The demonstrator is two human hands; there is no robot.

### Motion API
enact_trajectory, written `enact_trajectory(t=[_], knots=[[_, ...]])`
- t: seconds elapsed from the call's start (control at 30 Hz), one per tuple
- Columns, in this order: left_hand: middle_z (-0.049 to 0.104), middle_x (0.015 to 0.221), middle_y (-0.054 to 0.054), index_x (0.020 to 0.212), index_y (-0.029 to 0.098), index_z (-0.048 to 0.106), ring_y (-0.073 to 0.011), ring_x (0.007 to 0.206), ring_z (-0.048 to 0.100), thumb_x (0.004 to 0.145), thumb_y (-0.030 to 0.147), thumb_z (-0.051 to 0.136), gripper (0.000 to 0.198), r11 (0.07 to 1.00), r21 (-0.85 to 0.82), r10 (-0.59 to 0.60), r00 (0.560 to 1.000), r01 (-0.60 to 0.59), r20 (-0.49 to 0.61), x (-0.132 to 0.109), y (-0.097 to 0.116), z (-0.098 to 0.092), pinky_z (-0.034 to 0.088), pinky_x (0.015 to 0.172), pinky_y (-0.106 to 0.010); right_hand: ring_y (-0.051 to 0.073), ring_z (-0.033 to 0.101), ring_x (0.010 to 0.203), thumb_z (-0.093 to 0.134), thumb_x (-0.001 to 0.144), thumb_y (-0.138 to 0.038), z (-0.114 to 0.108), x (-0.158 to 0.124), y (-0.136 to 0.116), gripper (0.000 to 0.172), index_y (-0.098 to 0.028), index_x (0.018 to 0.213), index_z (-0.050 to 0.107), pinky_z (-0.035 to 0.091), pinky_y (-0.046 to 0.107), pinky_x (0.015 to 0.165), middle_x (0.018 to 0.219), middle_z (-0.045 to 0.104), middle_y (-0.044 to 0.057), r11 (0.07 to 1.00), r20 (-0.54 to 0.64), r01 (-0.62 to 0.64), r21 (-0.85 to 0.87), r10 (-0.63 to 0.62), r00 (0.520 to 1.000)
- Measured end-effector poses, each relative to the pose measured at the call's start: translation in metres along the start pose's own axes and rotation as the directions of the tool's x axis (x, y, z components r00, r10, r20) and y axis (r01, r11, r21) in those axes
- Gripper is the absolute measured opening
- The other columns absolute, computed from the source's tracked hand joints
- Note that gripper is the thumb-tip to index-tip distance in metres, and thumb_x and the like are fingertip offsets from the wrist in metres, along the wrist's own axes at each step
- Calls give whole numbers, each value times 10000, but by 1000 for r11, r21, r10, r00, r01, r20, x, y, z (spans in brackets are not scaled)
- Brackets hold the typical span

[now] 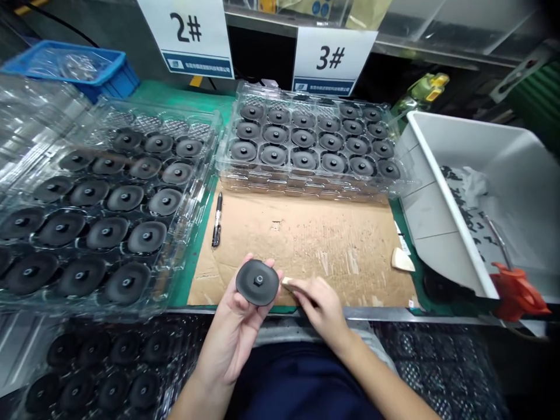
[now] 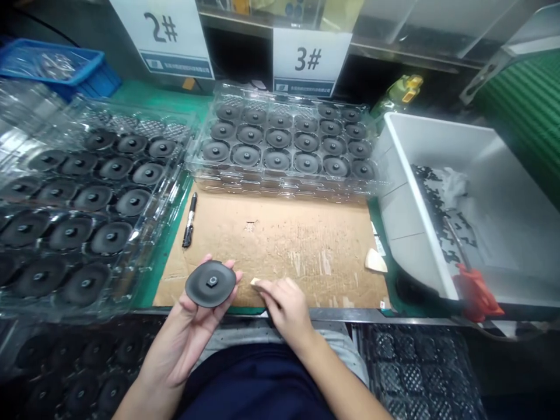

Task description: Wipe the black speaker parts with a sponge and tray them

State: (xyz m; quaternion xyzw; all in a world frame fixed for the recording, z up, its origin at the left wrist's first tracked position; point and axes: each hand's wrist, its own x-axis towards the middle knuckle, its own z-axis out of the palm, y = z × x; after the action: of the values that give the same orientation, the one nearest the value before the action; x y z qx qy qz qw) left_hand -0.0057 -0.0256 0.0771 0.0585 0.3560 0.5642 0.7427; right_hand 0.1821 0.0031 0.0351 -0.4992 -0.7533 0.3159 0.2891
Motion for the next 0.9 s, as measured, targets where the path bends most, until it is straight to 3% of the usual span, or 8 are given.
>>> enact_trajectory(t=[0.17,0.23,0.37,0.47,0.53,0.63,0.73,0.9], knots=[[535,1274,-72,1252,269,485,-248,1196,468,715,345,680,576,995,96,32,999,-29,-29,3,-4,12,437,965,-288,110,573,823,492,897,-225,-27,23,-47,217,-251,1096,575,467,236,727,1012,620,-14,995,-85,-59,84,66,994],[582,1213,-46,1219,267,521,-237,1180,484,713,339,687,538,995,98,-16,1000,17,-9,2,-8,21,454,936,-253,110,565,908,472,901,-202,-39,33,-74,263,-213,1156,538,460,232,810,1080,599,-1,985,-109,62,163,-44,993],[595,1190,3,1155,309,567,-241,1154,505,720,357,677,452,988,115,-96,995,99,-31,-3,-10,25,475,899,-248,107,561,892,436,899,-147,-56,32,-100,260,-163,1124,564,451,217,824,994,615,12,965,175,144,220,-185,967],[582,1211,-13,1155,322,566,-245,1121,533,658,402,709,524,990,140,-1,999,6,-33,-3,-5,21,509,855,-270,84,550,748,481,884,-163,-67,24,-88,219,-215,1053,610,455,190,713,877,612,-20,970,257,47,237,-110,960],[596,1193,-7,1144,328,576,-232,1093,556,634,420,720,538,992,128,10,1000,-9,-12,-4,-2,22,496,882,-277,88,533,700,493,880,-193,-69,18,-71,221,-227,1065,609,449,201,668,860,605,-12,974,80,1,228,-20,997],[622,1156,18,1102,334,607,-219,1038,592,578,417,760,552,992,123,-35,999,32,21,-5,-1,32,479,902,-259,113,548,749,498,873,-242,-58,7,-39,223,-235,1065,610,454,233,679,966,612,12,945,-132,-151,290,195,972],[636,1133,7,1080,315,628,-227,1037,594,545,425,779,566,989,125,-82,996,78,31,-6,-4,42,469,907,-253,144,573,783,498,860,-282,-37,-4,-4,238,-193,1044,619,474,263,691,974,625,43,867,-74,-303,395,359,930],[637,1134,-20,1085,321,625,-240,975,621,544,485,759,581,973,116,-200,980,201,-15,-6,-12,48,517,806,-275,101,500,553,509,824,-262,-13,-13,31,310,-155,1097,609,451,224,528,768,606,29,863,-65,-337,376,388,920]])
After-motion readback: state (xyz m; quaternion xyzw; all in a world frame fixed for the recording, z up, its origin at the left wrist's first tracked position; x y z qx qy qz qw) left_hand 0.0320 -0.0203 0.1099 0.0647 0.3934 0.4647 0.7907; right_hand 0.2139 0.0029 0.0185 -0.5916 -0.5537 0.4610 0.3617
